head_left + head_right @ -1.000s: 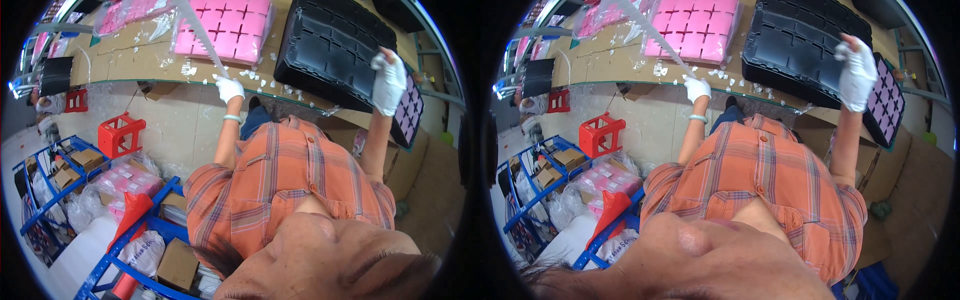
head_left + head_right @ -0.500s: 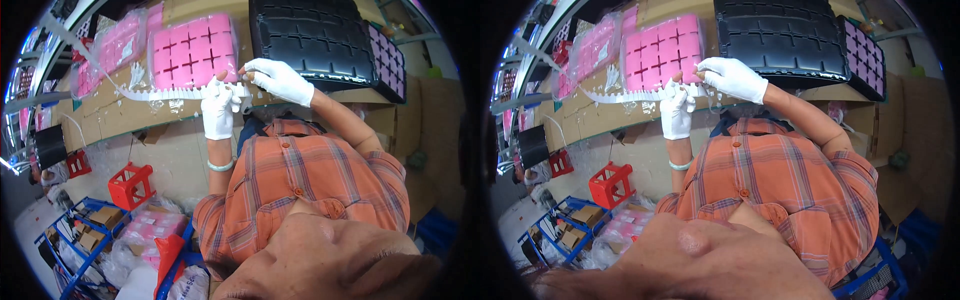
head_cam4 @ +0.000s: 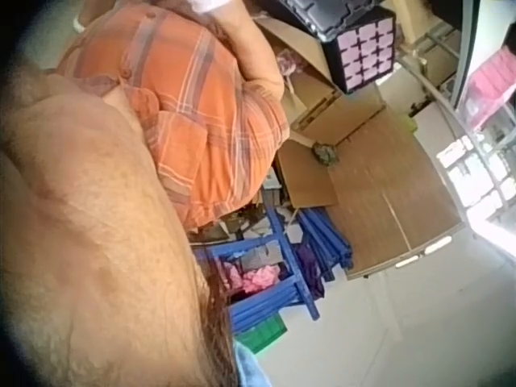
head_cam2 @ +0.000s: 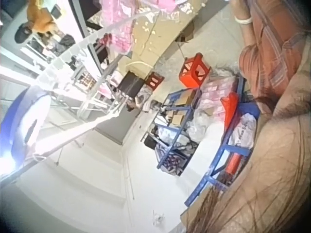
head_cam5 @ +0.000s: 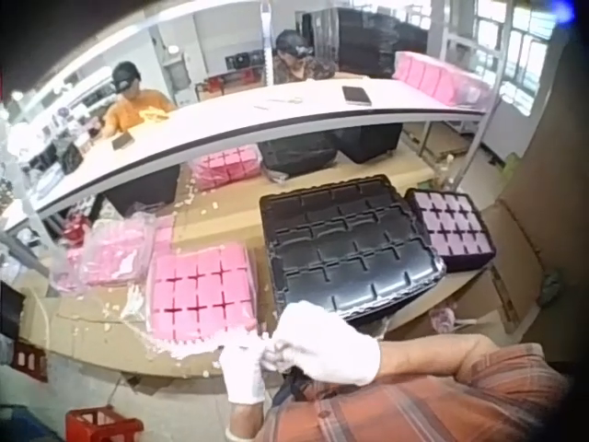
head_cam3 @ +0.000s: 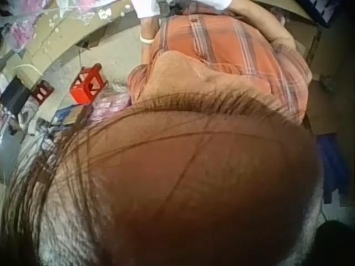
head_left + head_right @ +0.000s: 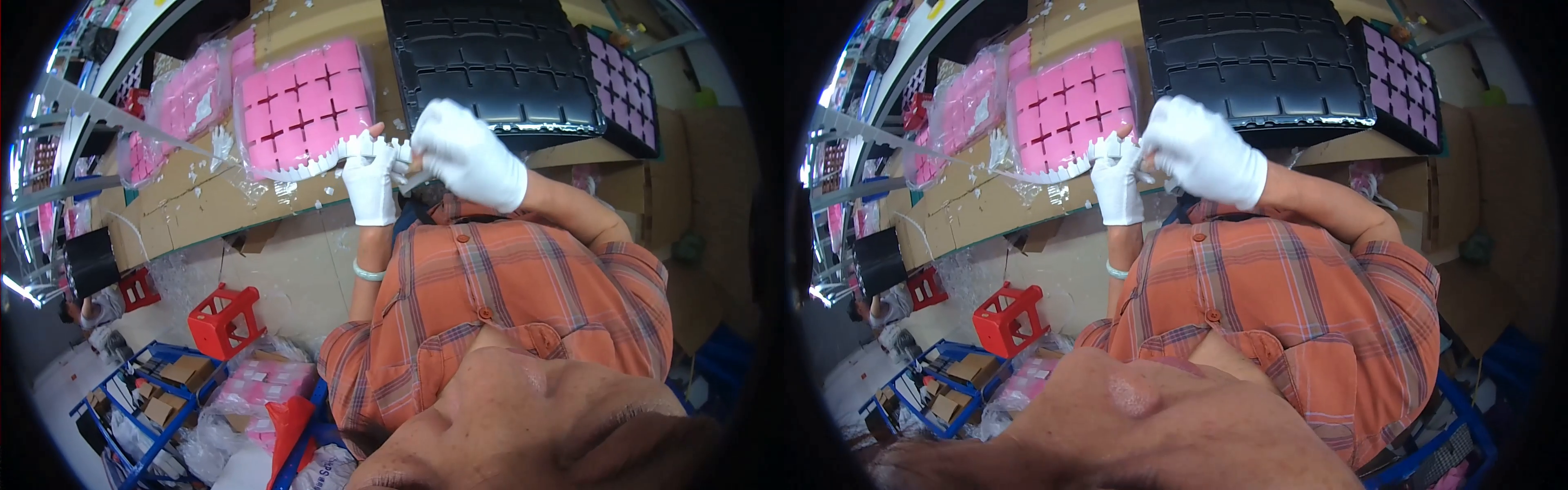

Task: The person assembles pink grid spacers and white plastic pins into black rectangular trays by hand.

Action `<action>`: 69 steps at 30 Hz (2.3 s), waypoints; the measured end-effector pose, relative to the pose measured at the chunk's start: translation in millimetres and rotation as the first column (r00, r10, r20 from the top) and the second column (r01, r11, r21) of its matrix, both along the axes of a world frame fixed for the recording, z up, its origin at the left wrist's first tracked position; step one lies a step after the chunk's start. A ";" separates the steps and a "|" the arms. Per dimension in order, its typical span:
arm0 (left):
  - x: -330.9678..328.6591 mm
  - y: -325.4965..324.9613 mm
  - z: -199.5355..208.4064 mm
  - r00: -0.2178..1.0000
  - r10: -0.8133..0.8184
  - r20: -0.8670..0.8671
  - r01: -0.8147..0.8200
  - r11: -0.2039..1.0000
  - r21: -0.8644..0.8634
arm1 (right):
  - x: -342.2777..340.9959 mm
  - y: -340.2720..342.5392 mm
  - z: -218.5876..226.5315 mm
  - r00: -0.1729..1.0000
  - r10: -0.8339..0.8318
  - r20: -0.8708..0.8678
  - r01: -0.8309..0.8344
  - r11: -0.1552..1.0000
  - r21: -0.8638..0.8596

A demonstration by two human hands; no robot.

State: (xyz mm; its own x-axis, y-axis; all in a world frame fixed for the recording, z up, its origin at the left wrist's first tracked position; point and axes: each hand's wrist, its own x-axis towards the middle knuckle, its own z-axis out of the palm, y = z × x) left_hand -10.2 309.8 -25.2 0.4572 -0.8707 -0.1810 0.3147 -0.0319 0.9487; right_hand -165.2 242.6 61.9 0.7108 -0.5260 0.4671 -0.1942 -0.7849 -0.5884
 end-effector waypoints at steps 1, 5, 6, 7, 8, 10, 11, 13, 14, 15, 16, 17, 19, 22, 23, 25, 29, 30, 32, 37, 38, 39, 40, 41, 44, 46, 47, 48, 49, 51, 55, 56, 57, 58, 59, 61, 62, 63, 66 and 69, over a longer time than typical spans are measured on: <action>0.9 1.5 1.0 0.999 -0.025 -0.025 0.026 0.999 0.038 | -4.5 -14.1 -7.4 0.986 -0.150 -0.074 0.151 0.988 0.019; 11.3 -1.3 -7.7 0.998 -0.029 -0.063 0.033 0.998 0.058 | -7.4 -77.6 -48.4 0.828 -0.399 -0.393 0.432 0.902 -0.006; 14.4 -0.9 -8.9 0.998 -0.017 -0.054 0.020 0.998 0.056 | -2.8 -82.3 -53.4 0.791 -0.410 -0.453 0.444 0.895 -0.036; 16.3 -1.5 -9.1 0.999 -0.020 -0.039 0.022 0.998 0.057 | -2.7 -82.5 -56.0 0.784 -0.415 -0.462 0.450 0.892 -0.039; 17.1 -1.4 -8.5 0.998 -0.027 -0.048 0.029 0.998 0.058 | -3.2 -82.1 -57.8 0.791 -0.427 -0.438 0.441 0.894 -0.073; 20.9 0.5 -8.6 1.000 0.019 -0.009 -0.018 0.999 0.029 | -1.9 -82.5 -59.7 0.802 -0.428 -0.416 0.423 0.899 -0.109; 22.1 1.4 -10.4 1.000 0.022 -0.008 -0.022 0.999 0.026 | -3.9 -82.4 -59.8 0.813 -0.412 -0.411 0.405 0.908 -0.109; 21.4 2.4 -4.6 1.000 0.005 -0.026 -0.005 1.000 0.024 | -3.6 -80.7 -59.7 0.821 -0.399 -0.408 0.390 0.914 -0.110; 21.1 3.1 -1.0 0.999 -0.010 -0.038 0.011 1.000 0.021 | -1.8 -79.4 -60.4 0.794 -0.442 -0.416 0.385 0.897 -0.219; 23.5 5.3 0.0 0.999 -0.008 -0.041 0.009 1.000 0.024 | 1.7 -78.0 -62.5 0.770 -0.480 -0.420 0.368 0.872 -0.322; 26.0 7.7 0.8 0.999 -0.025 -0.042 0.026 1.000 0.016 | 3.5 -74.5 -63.7 0.770 -0.477 -0.423 0.366 0.874 -0.320; 28.2 9.2 1.6 0.998 -0.043 -0.042 0.043 0.999 0.009 | 4.5 -68.3 -64.2 0.762 -0.499 -0.412 0.354 0.855 -0.380; 27.3 8.9 6.4 1.000 0.017 0.013 -0.017 1.000 -0.019 | 4.0 -54.7 -66.0 0.781 -0.508 -0.363 0.353 0.839 -0.414; 35.8 11.9 -0.3 0.994 0.024 0.111 -0.019 0.999 -0.042 | 3.5 -70.2 -67.7 0.757 -0.546 -0.360 0.385 0.817 -0.429; 38.8 12.7 -2.0 0.988 -0.025 0.155 0.031 0.999 -0.034 | 1.1 -76.8 -68.0 0.768 -0.522 -0.370 0.405 0.844 -0.351; 40.5 12.3 2.1 1.000 -0.003 -0.004 0.003 1.000 -0.023 | 1.0 -63.1 -52.3 0.751 -0.467 -0.467 0.399 0.884 -0.244; 61.6 11.9 -2.6 0.919 -0.047 -0.392 0.025 0.998 -0.060 | -18.2 -21.9 7.3 0.793 0.117 -0.598 0.028 0.973 0.228; 64.5 8.3 -3.8 0.923 -0.045 -0.382 0.026 0.998 -0.055 | -18.7 -12.9 22.0 0.767 0.241 -0.595 0.000 0.926 0.376; 70.3 5.1 -3.2 0.720 -0.312 -0.619 0.113 0.934 -0.339 | -5.0 -11.1 -5.1 0.922 0.007 -0.387 0.134 0.933 0.335; 59.0 -3.2 24.8 0.762 -0.221 -0.608 0.078 0.964 -0.253 | 34.8 -20.6 -21.0 0.970 0.213 -0.120 -0.022 0.563 0.826; 64.0 -3.1 18.3 0.773 -0.257 -0.580 0.066 0.942 -0.330 | 36.0 -19.5 -26.7 0.974 0.225 -0.019 -0.084 0.441 0.894; 66.7 -1.7 18.1 0.785 -0.283 -0.550 0.050 0.915 -0.400 | 38.6 -14.6 -31.7 0.990 0.133 0.052 -0.100 0.386 0.917; 66.1 0.0 18.7 0.790 -0.282 -0.545 0.050 0.915 -0.401 | 38.7 -14.8 -31.6 0.989 0.136 0.058 -0.107 0.387 0.916; 62.5 2.2 20.4 0.724 -0.269 -0.635 0.001 0.921 -0.389 | 38.6 -16.1 -28.6 0.996 0.086 -0.019 -0.030 0.529 0.848; 39.5 18.4 20.3 0.668 -0.264 -0.696 0.060 0.951 -0.302 | 41.4 -25.2 -17.7 0.989 0.004 -0.148 0.093 0.764 0.638; 25.3 24.5 23.0 0.861 -0.353 -0.367 0.289 0.932 -0.218 | 45.5 -31.0 -14.2 0.981 0.036 -0.192 0.062 0.877 0.477; 18.3 23.0 25.9 0.946 -0.231 -0.227 0.213 0.972 -0.103 | 48.2 -33.4 -7.2 0.970 0.087 -0.228 0.037 0.873 0.486; 9.2 18.7 34.2 0.990 -0.119 -0.073 0.119 0.993 0.001 | 48.8 -33.6 -2.2 0.954 0.134 -0.270 0.019 0.866 0.499; 13.5 14.5 36.2 0.993 -0.114 -0.017 0.115 0.993 0.027 | 49.1 -38.2 -7.2 0.966 0.174 -0.191 -0.044 0.839 0.542; 22.9 10.2 29.7 0.975 -0.139 -0.175 0.140 0.990 -0.009 | 47.9 -46.6 -9.2 0.988 0.149 -0.031 -0.091 0.742 0.665; 19.3 7.9 24.8 0.911 -0.028 -0.411 -0.011 0.996 -0.093 | 26.4 -47.1 -16.1 0.997 0.059 -0.057 -0.002 0.716 0.698; 17.0 4.8 25.5 0.912 -0.032 -0.409 -0.010 0.995 -0.100 | 21.9 -47.4 -27.1 0.997 0.071 0.009 -0.059 0.737 0.674; 16.2 4.8 25.0 0.912 -0.013 -0.411 -0.036 0.993 -0.111 | 20.9 -39.6 -13.0 0.994 0.058 -0.094 0.014 0.778 0.629; 15.4 4.9 24.5 0.911 0.007 -0.412 -0.062 0.991 -0.121 | 21.2 -34.7 -13.1 0.994 0.061 -0.093 0.011 0.777 0.629; 14.7 5.3 23.7 0.911 0.009 -0.411 -0.064 0.991 -0.121 | 21.5 -31.2 -14.7 0.998 0.020 -0.052 0.017 0.777 0.629; 11.7 2.9 23.3 0.943 0.004 -0.332 -0.054 0.988 -0.143 | 21.3 -28.2 -15.7 0.998 -0.055 -0.028 0.061 0.792 0.607; 10.3 1.3 24.3 0.943 -0.002 -0.331 -0.049 0.988 -0.145 | 21.2 -28.2 -16.0 0.998 -0.060 -0.028 0.065 0.793 0.605; 8.4 -0.9 25.5 0.934 -0.020 -0.357 -0.034 0.989 -0.144 | 19.8 -28.8 -16.8 0.997 -0.077 -0.030 0.082 0.868 0.489; 11.0 0.1 17.1 0.867 -0.154 -0.473 0.082 0.982 -0.170 | 14.6 -21.2 -13.8 0.997 -0.065 -0.043 0.066 0.997 0.036; 23.3 -6.2 -53.0 0.880 -0.239 -0.411 0.215 0.971 -0.105 | 9.1 0.8 12.1 0.987 0.025 -0.156 -0.021 0.999 0.029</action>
